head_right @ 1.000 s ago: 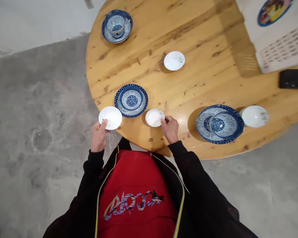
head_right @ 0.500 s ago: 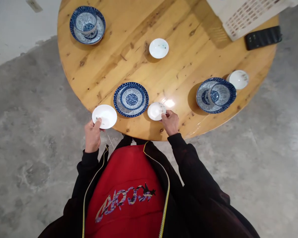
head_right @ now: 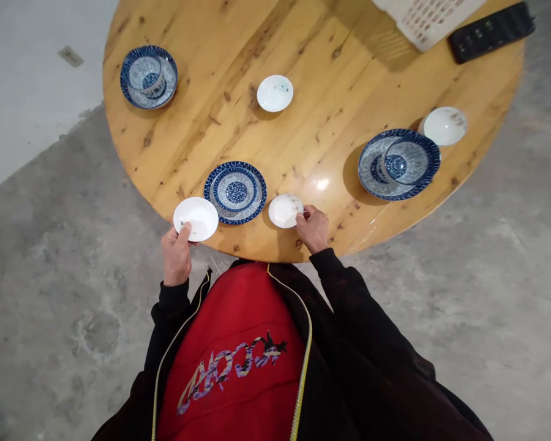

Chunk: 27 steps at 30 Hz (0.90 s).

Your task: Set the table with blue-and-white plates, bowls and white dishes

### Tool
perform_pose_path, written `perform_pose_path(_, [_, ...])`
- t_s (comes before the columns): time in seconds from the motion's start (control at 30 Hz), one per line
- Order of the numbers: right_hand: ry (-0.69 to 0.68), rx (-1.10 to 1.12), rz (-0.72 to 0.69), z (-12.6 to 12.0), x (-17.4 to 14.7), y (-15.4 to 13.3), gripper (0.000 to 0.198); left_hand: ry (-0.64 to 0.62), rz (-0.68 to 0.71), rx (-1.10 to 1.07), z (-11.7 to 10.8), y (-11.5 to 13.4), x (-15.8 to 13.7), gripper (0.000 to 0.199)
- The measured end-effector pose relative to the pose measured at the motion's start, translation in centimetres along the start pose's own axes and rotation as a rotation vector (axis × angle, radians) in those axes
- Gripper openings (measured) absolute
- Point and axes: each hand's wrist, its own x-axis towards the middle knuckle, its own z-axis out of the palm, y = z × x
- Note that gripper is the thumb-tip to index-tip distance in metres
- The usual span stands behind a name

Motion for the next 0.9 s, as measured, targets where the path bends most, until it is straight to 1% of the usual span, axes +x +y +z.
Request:
perform_pose_path(0.1, [0.013,-0.110,-0.020,-0.2,0.1,-0.2,0.028,-0.017,0.002,0.021,1.5,0.4,0.4,0.038])
perform_pose_path(0.2, [-0.006,-0.179,-0.058,-0.5,0.1,-0.4,0.031,-0.045,-0.003,0.027,3.1,1.0,0.6,0.039])
perform_pose_path(0.3, [-0.038,-0.195,-0.098,-0.9,-0.2,-0.2,0.032,-0.062,-0.025,0.000,4.3,1.8,0.9,0.041])
perform_pose_path(0.37, [-0.023,-0.175,-0.114,-1.4,-0.2,0.1,0.038,-0.049,-0.031,-0.024,4.8,2.4,1.3,0.042])
perform_pose_path(0.43, [0.021,-0.131,-0.134,-2.0,0.2,0.1,0.047,-0.025,-0.016,-0.043,5.0,2.9,2.1,0.043])
perform_pose_path(0.5, [0.060,-0.086,-0.155,-2.6,1.1,-0.3,0.051,-0.009,0.004,-0.045,4.8,3.3,3.1,0.044])
perform_pose_path(0.6, [0.045,-0.113,-0.167,-3.2,2.5,-1.5,0.043,0.010,0.015,-0.006,4.1,3.7,4.8,0.046])
perform_pose_path(0.7, [-0.060,-0.203,-0.186,-3.3,3.2,-2.2,0.029,0.018,0.042,0.030,3.6,3.7,6.7,0.048])
perform_pose_path(0.8, [-0.128,-0.214,-0.169,-2.8,2.6,-1.8,0.023,-0.024,0.060,0.040,3.6,3.5,9.0,0.047])
perform_pose_path(0.9, [-0.092,-0.212,-0.093,-2.0,1.1,-1.3,0.026,-0.092,0.030,0.050,3.7,3.2,11.3,0.047])
